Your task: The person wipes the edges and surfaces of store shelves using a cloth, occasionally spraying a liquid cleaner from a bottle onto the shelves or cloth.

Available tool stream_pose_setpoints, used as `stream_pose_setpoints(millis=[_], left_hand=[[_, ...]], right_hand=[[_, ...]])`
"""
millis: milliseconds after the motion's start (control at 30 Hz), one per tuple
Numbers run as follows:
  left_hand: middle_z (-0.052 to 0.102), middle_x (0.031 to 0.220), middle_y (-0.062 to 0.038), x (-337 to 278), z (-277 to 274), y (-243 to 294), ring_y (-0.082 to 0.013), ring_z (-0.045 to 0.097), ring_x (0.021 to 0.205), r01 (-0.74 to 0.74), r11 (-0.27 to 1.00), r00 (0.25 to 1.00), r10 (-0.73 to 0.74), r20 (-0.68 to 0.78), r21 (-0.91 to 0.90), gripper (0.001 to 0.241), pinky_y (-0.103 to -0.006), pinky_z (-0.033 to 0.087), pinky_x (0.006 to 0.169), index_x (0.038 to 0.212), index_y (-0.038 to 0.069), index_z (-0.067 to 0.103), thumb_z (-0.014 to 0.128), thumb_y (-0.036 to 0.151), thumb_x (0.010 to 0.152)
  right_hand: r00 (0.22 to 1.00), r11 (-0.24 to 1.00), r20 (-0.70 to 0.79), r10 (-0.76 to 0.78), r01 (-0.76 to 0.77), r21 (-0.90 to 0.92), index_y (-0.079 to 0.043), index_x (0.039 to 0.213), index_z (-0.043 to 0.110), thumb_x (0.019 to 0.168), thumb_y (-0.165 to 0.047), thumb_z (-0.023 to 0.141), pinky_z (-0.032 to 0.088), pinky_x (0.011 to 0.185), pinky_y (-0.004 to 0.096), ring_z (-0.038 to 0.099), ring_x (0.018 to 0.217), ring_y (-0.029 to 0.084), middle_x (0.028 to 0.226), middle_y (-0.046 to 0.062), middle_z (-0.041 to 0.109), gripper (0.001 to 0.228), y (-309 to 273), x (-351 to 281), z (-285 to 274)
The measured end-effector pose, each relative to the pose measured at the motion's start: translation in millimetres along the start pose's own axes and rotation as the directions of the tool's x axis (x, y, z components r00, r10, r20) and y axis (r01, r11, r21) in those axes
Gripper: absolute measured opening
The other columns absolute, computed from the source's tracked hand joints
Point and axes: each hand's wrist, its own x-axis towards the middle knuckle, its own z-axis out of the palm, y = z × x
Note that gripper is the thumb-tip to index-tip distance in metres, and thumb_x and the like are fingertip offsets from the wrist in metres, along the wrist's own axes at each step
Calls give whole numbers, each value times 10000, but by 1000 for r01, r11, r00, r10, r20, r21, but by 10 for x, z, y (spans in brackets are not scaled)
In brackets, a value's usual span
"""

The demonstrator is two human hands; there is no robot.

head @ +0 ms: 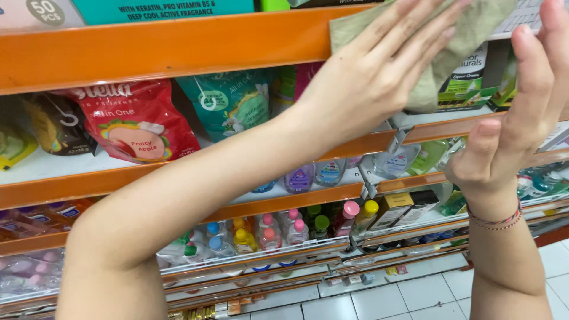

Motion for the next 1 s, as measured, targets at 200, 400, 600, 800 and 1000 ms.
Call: stream_pose_setpoints(millis=[200, 400, 600, 800, 1000], left_hand=[[412, 1642, -249, -825, -753, -215, -375, 288, 1551, 16, 891, 995, -58, 78, 453, 424, -465, 117, 1309, 1487, -123, 552, 484, 54, 1108], [478, 1595, -272, -1113, -984, -116, -444, 326, 1520, 205, 754, 948, -311, 65, 624, 424, -533, 124, 1323, 1494, -124, 615, 483, 49, 1130], [363, 1644, -278, -538, -351, 37, -472, 292, 1557, 207, 914, 975, -224, 9, 349, 515, -543, 131, 1292, 1605, -86, 507, 454, 52, 1111], [293, 1685, -255, -13, -25, 207, -453, 283, 1573, 155, 981, 988, -155, -8, 114, 523, -554, 142, 1339, 1630, -6, 451, 475, 73, 1114], [381, 1666, -216, -645, -386, 85, -400, 318, 1558, 193, 954, 980, -198, -4, 230, 493, -542, 134, 1324, 1545, -85, 522, 488, 42, 1069]], right_hand=[[1000, 1000, 0, -18, 18, 9, 85, 1497, 499, 1137, -457, 301, 368, 1192, 472, 463, 1452, 418, 1600, 285, 430, 680, 19, -1, -22], [999, 999, 31, -17, 18, -41, 73, 1411, 558, 1128, -449, 323, 404, 1086, 481, 461, 1270, 374, 1521, 247, 504, 639, -34, 0, 4], [998, 1000, 59, -11, 12, -28, 55, 1390, 570, 1121, -465, 326, 424, 1067, 461, 467, 1288, 378, 1494, 245, 508, 635, -79, -45, -22], [999, 1000, 49, 5, -6, 14, 48, 1388, 575, 1128, -477, 332, 435, 1043, 443, 474, 1215, 344, 1482, 236, 515, 634, -158, -89, -34], [998, 998, 59, -11, 7, 66, 36, 1413, 581, 1143, -492, 341, 450, 1017, 429, 476, 1190, 327, 1492, 229, 515, 640, -158, -124, 48]])
